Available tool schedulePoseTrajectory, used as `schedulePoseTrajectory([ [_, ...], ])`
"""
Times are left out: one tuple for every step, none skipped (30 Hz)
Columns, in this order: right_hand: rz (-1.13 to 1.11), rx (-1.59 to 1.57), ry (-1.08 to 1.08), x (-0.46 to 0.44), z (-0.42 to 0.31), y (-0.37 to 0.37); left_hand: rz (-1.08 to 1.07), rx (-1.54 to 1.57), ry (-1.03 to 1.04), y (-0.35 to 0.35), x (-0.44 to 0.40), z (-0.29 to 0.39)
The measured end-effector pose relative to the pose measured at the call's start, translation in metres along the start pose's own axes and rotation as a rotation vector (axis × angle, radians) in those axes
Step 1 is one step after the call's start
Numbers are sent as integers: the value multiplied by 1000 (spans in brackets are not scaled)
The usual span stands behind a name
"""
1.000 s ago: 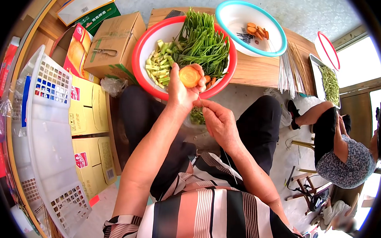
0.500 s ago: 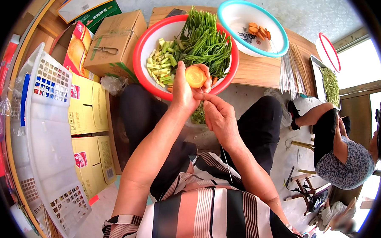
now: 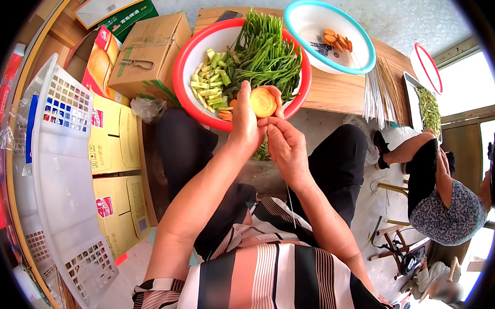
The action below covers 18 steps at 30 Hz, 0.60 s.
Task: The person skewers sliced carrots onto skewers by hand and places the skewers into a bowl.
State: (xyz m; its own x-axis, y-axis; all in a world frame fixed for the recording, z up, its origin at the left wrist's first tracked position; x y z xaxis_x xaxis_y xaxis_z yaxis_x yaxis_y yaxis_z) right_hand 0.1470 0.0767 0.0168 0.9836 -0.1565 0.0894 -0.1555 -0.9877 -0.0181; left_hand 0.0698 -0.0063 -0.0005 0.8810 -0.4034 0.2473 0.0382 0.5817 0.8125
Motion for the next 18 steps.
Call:
schedulePoseTrajectory([
  [0,0,0,0,0,-1,2,0,7,-1,0,0],
  [-37,-37,33,-1,0,-3,2,-1,13,-1,0,1],
  [-75,-73,64,-2,-1,-4,-1,0,14,0,0,2],
  [-73,-72,61,-2,-3,-7,-3,-37,29,0,2,4],
  [-99,-73,89,0,-4,-10,-4,-72,45,0,2,6],
  [-126,-74,119,3,-5,-11,-4,-71,47,-1,2,7],
  [-128,-72,118,7,-4,-12,4,-48,94,-1,0,9],
  [-132,-52,124,12,-3,-13,12,-24,141,-2,-1,11],
  [-136,-32,129,15,-2,-14,-23,-41,184,-6,-4,13],
  [-138,-30,129,17,1,-14,-22,-39,185,-6,-4,11],
  [-133,-42,122,18,6,-15,-30,-45,198,-5,-2,10],
  [-126,-55,115,18,9,-16,-40,-52,208,-4,-1,9],
  [-120,-57,114,19,10,-16,-29,-51,207,-3,-1,7],
  [-96,-64,116,18,10,-16,-31,-52,204,-2,0,5],
  [-74,-70,118,18,10,-15,-44,-95,187,-1,2,3],
  [-72,-72,116,15,10,-14,-58,-138,172,0,3,1],
  [-42,-74,101,13,9,-13,-32,-130,133,4,6,-2],
  [-9,-75,89,11,9,-13,-35,-132,130,5,5,-4],
])
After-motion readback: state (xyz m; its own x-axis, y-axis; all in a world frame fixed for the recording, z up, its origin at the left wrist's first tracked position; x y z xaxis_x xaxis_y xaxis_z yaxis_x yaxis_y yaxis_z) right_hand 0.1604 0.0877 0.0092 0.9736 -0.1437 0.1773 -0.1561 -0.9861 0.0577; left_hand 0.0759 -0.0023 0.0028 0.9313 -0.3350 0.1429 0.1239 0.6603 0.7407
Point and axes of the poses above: each hand's wrist, its own x-axis away from the middle knuckle, its own y-axis out of the palm, z = x × y, the point moved 1 cm from there along -x, towards the middle knuckle, and after that the axes turned 3 degrees about z, right-handed, at the moved point
